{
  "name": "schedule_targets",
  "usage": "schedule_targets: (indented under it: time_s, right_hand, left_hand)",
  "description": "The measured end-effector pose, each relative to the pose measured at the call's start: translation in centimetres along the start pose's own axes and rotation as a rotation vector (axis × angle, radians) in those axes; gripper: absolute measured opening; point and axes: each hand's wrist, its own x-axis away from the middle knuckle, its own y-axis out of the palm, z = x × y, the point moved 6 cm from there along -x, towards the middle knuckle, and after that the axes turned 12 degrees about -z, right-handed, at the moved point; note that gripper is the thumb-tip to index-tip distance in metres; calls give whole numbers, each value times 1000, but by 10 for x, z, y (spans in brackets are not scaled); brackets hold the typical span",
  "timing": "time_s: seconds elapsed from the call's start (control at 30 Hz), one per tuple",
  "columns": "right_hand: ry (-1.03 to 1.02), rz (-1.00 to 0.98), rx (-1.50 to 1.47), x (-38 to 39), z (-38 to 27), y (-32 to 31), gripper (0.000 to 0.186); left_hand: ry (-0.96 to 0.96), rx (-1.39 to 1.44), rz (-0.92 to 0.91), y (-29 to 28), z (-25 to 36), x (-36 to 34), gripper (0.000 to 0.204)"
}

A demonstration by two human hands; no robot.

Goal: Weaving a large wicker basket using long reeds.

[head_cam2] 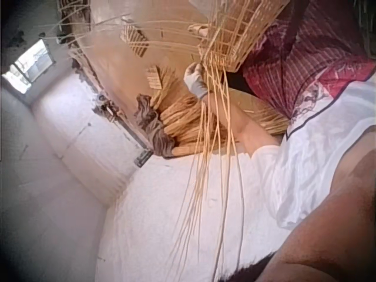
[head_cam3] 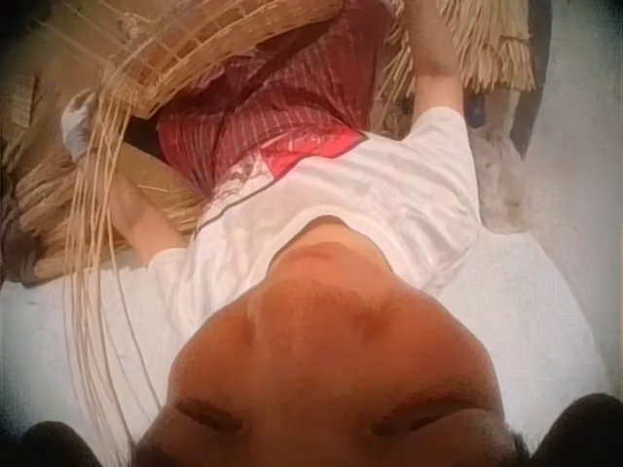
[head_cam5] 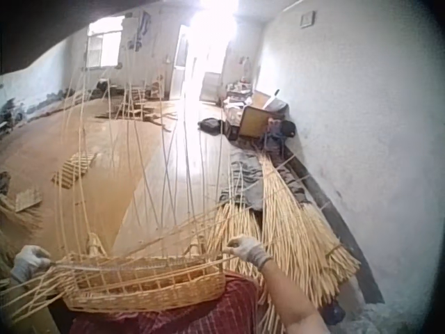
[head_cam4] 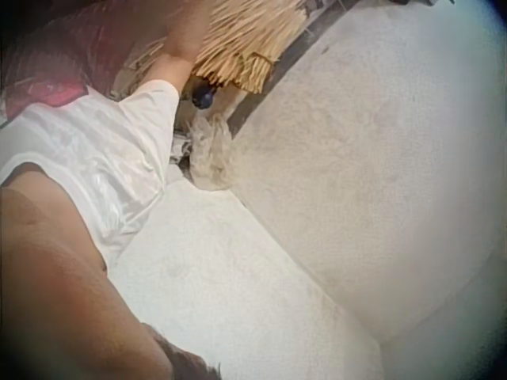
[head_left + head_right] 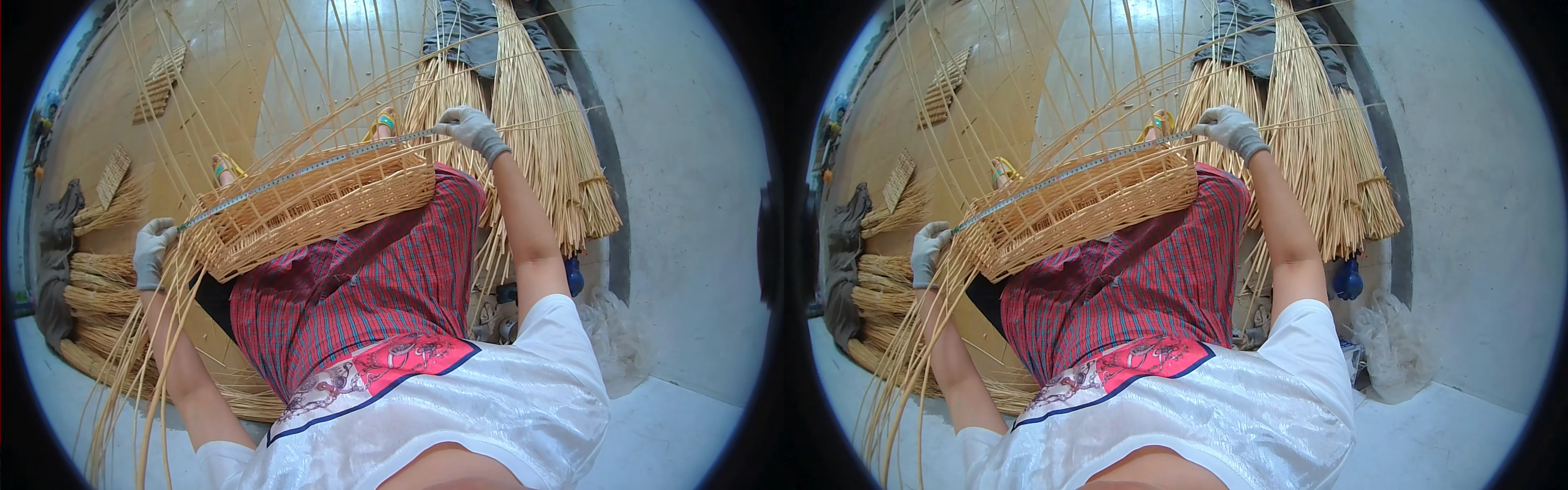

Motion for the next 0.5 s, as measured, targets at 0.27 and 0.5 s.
schedule_targets:
  time_s: [0.27, 0.5]
  right_hand:
    - [-80, 25, 17, 3, -1, 10, 37]
    - [-68, -17, 91, 8, -25, -1, 29]
  left_hand:
    - [-9, 23, 11, -2, 0, 8, 28]
    - [48, 122, 140, 3, 23, 13, 29]
